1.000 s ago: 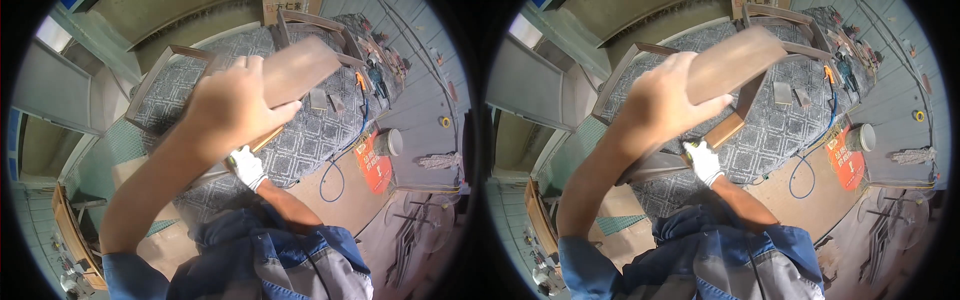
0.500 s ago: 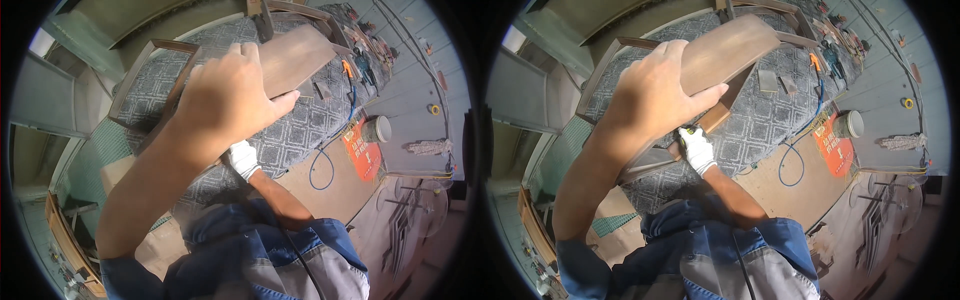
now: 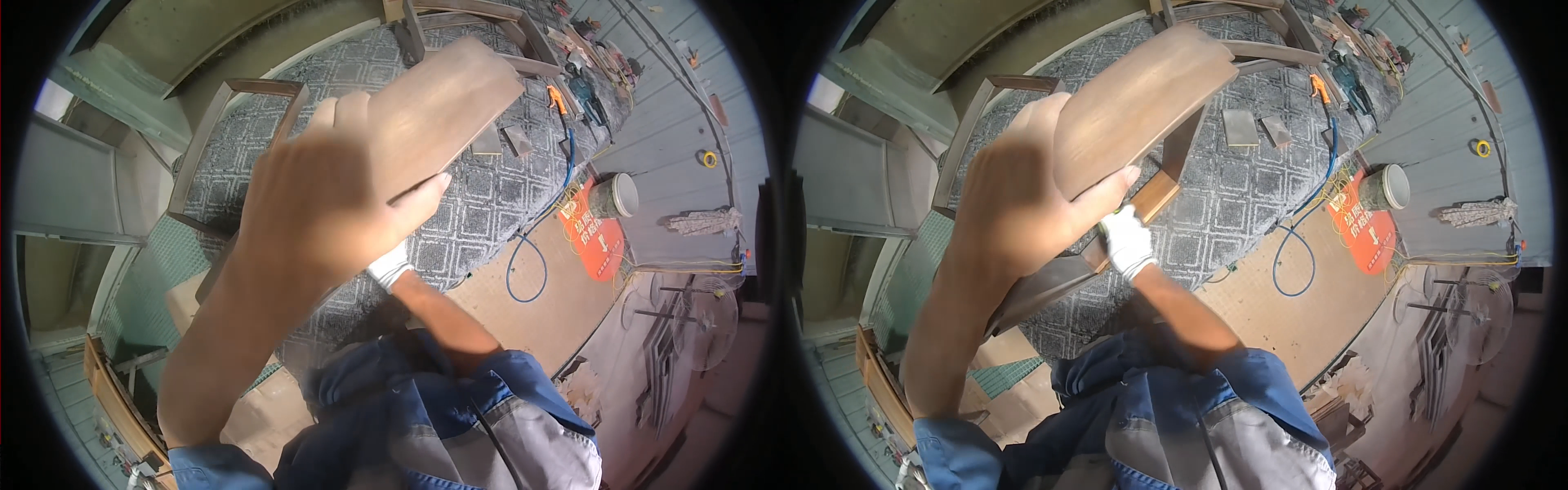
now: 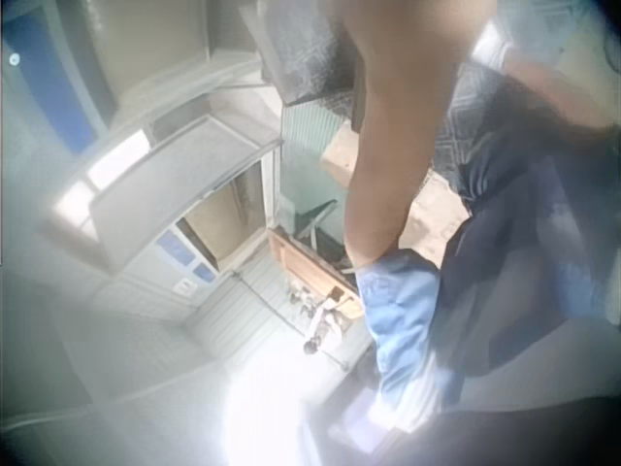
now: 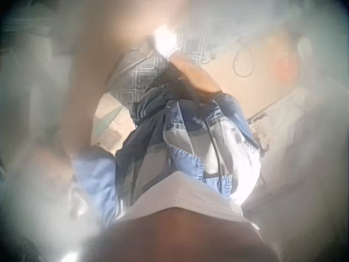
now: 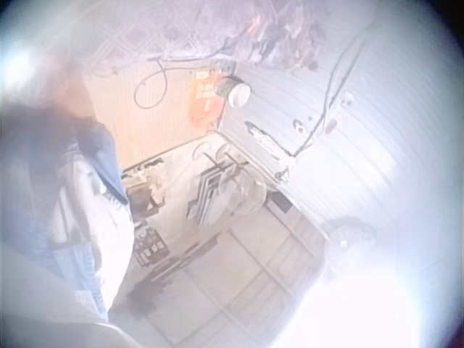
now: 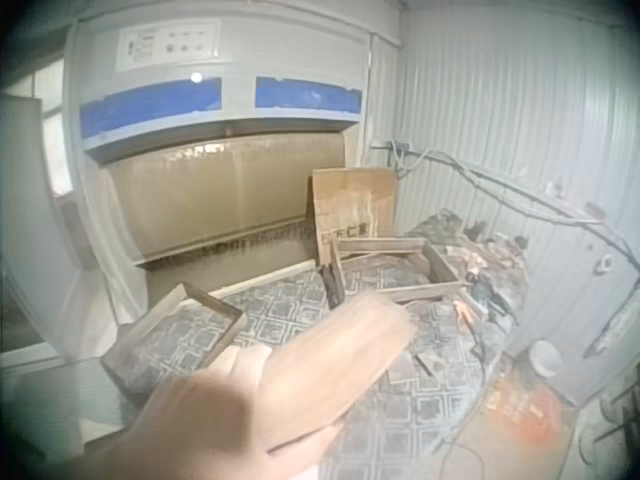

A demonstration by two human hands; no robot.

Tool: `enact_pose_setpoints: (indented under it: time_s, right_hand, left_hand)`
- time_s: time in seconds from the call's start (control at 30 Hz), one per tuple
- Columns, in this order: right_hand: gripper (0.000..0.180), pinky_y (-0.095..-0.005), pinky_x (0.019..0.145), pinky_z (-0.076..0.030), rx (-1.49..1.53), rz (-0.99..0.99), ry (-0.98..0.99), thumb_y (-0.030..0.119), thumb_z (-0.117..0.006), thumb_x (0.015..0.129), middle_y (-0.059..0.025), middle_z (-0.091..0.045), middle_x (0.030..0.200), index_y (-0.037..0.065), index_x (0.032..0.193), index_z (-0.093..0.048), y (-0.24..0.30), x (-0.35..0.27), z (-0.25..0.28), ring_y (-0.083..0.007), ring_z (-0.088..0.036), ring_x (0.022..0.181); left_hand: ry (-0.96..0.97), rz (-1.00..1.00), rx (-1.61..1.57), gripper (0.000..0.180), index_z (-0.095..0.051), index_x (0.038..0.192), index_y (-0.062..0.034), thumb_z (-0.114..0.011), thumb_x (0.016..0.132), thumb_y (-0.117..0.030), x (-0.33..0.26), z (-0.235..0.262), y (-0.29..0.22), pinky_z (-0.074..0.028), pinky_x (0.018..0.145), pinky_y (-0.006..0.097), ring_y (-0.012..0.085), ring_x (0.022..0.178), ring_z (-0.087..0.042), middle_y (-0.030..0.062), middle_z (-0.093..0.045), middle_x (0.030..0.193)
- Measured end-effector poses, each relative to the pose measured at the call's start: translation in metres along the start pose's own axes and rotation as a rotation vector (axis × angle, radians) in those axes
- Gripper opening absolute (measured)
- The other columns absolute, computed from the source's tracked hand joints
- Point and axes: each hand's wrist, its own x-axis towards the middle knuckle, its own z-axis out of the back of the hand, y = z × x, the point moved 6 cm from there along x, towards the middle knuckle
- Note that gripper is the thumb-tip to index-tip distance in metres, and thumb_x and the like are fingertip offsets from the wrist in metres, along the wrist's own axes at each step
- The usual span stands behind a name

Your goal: The person sands wooden furniture components and frames using an electric sander, rotating and turning the pieces by hand to sand multiple sides.

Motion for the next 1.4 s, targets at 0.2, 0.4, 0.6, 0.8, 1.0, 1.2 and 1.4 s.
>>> enact_pose_setpoints:
  time_s: [0.2, 0.4, 0.6, 0.8, 1.0, 1.2, 1.4]
  right_hand:
    - [0.039, -0.0502, 0.086, -0.059, 0.068, -0.067, -0.089, 0.022, -0.056, 0.103, -0.0275, -0.061, 0.123, 0.018, 0.141, -0.065, -0.039, 0.023, 0.103, -0.0456, -0.070, 0.103]
    - [0.040, -0.0508, 0.080, -0.061, -0.061, 0.068, 0.304, 0.022, -0.056, 0.106, -0.0226, -0.059, 0.118, 0.032, 0.143, -0.066, 0.025, -0.009, 0.038, -0.0398, -0.070, 0.098]
    - [0.041, -0.0477, 0.086, -0.059, -0.195, -0.062, 0.249, 0.018, -0.056, 0.105, -0.0199, -0.062, 0.115, 0.029, 0.144, -0.066, -0.057, 0.018, 0.108, -0.0388, -0.069, 0.099]
    - [0.038, -0.0459, 0.089, -0.059, -0.104, -0.006, 0.110, 0.019, -0.056, 0.105, -0.0199, -0.066, 0.120, 0.028, 0.140, -0.070, -0.068, 0.034, 0.127, -0.0371, -0.070, 0.101]
    - [0.035, -0.0451, 0.086, -0.059, 0.034, -0.157, 0.278, 0.026, -0.058, 0.107, -0.0203, -0.068, 0.121, 0.028, 0.140, -0.068, -0.067, 0.058, 0.139, -0.0341, -0.072, 0.102]
    - [0.032, -0.0421, 0.080, -0.059, 0.301, -0.117, -0.007, 0.032, -0.062, 0.107, -0.0196, -0.071, 0.111, 0.015, 0.134, -0.068, -0.071, 0.053, 0.110, -0.0331, -0.074, 0.095]
    - [0.043, -0.0411, 0.078, -0.059, 0.405, -0.231, 0.367, 0.036, -0.065, 0.106, -0.0210, -0.070, 0.105, 0.001, 0.131, -0.064, -0.010, -0.010, 0.037, -0.0350, -0.074, 0.089]
  left_hand:
    - [0.000, -0.078, -0.018, 0.077, -0.054, 0.142, -0.0003, -0.087, 0.081, -0.034, 0.005, -0.014, -0.002, -0.057, 0.093, 0.053, 0.0433, 0.110, -0.070, 0.0230, -0.068, 0.124]
    - [0.073, 0.052, 0.033, 0.088, -0.049, 0.148, 0.0048, -0.082, 0.085, -0.045, -0.004, 0.011, -0.002, -0.056, 0.098, 0.052, 0.0495, 0.115, -0.069, 0.0316, -0.066, 0.129]
    - [0.195, 0.026, 0.022, 0.100, -0.045, 0.152, 0.0086, -0.077, 0.086, -0.059, 0.008, -0.012, 0.000, -0.053, 0.102, 0.052, 0.0530, 0.117, -0.068, 0.0350, -0.066, 0.128]
    - [0.185, 0.277, -0.090, 0.115, -0.041, 0.157, 0.0114, -0.078, 0.083, -0.069, -0.012, -0.005, 0.008, -0.043, 0.116, 0.046, 0.0358, 0.137, -0.057, 0.0267, -0.056, 0.147]
    - [0.148, 0.368, -0.020, 0.120, -0.043, 0.155, 0.0109, -0.078, 0.073, -0.070, -0.012, 0.002, 0.009, -0.046, 0.111, 0.045, 0.0354, 0.129, -0.062, 0.0253, -0.061, 0.139]
    - [0.153, 0.348, -0.029, 0.117, -0.044, 0.154, 0.0108, -0.076, 0.074, -0.068, -0.011, 0.004, 0.010, -0.047, 0.110, 0.045, 0.0360, 0.127, -0.063, 0.0262, -0.063, 0.136]
    - [0.022, 0.303, -0.091, 0.120, -0.046, 0.149, 0.0128, -0.088, 0.065, -0.061, -0.015, -0.004, 0.016, -0.050, 0.106, 0.044, 0.0356, 0.118, -0.068, 0.0258, -0.068, 0.128]
